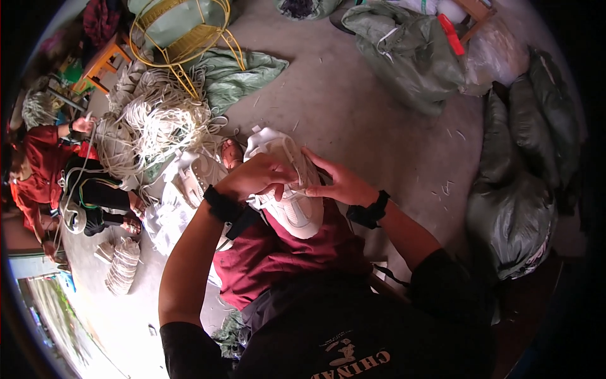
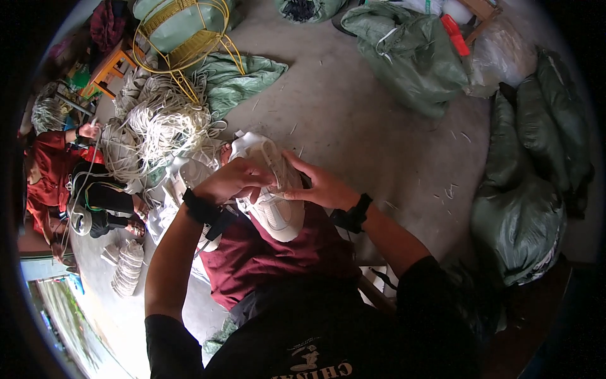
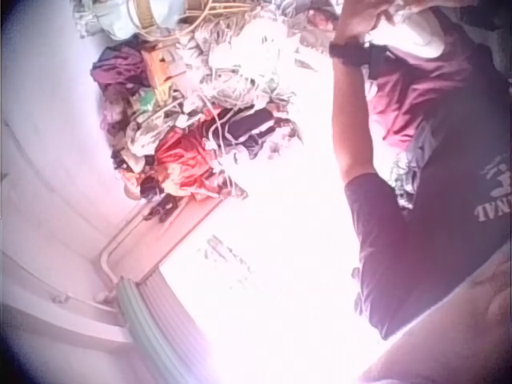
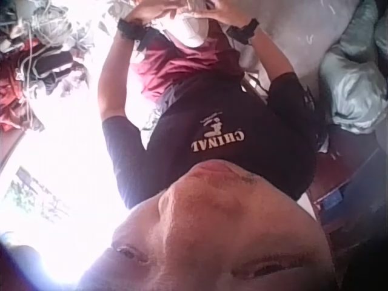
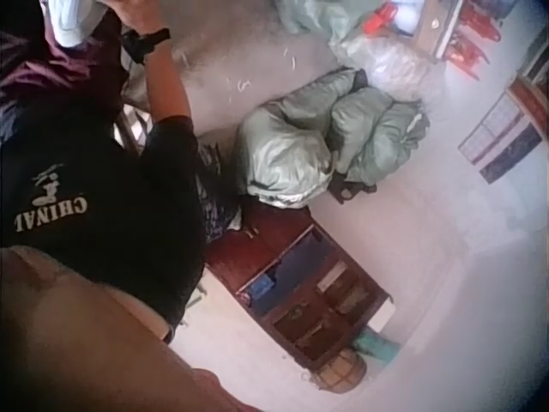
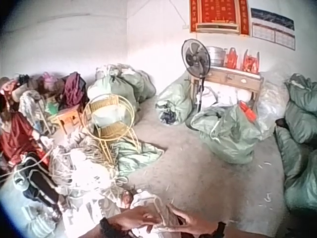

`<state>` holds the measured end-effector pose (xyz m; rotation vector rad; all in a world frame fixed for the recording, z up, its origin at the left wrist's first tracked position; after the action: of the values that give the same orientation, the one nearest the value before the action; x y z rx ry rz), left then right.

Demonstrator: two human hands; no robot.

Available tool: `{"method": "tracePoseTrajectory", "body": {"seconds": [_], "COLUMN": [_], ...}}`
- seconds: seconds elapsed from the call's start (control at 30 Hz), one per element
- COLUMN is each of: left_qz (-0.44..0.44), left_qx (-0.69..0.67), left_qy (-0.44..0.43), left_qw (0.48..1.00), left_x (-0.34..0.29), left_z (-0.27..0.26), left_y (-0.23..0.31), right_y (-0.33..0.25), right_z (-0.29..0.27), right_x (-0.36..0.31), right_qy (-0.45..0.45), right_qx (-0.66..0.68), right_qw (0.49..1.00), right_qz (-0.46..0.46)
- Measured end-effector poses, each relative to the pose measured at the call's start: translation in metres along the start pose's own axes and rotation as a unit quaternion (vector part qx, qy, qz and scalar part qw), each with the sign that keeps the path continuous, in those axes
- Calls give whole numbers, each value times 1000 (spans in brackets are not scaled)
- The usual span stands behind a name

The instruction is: The recorder is lacing a pair of white shoes.

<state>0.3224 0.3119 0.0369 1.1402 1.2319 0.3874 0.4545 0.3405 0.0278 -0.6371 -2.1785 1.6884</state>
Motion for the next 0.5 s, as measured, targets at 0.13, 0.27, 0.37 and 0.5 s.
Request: {"method": "tracePoseTrajectory", "body": {"seconds": [0.13,0.27,0.37,0.5], "left_qz": [-12,-22,-39,-41], "left_qx": [-75,-62,-7,-1], "left_qy": [-24,-16,-10,-6], "left_qw": [997,998,999,999], "left_x": [5,7,7,10], "left_z": [-3,-8,-9,-1], "left_y": [-8,-9,-8,-6], "right_y": [2,12,18,23], "right_z": [1,3,-2,-10], "right_x": [7,13,18,36], "right_qy": [26,61,80,97], "right_qx": [-4,13,42,66], "right_qw": [999,998,996,992], "right_qz": [-26,-7,17,53]}}
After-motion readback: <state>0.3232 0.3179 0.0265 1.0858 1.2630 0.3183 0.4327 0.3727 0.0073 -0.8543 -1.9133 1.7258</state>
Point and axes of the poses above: each hand's wrist, its own x-axis towards the middle knuckle, its own z-axis out of the palm, y = z × x, the point moved 9 cm from there along x, towards the middle knuckle, and after that the axes turned 3 degrees about -z, right-handed, at the moved point
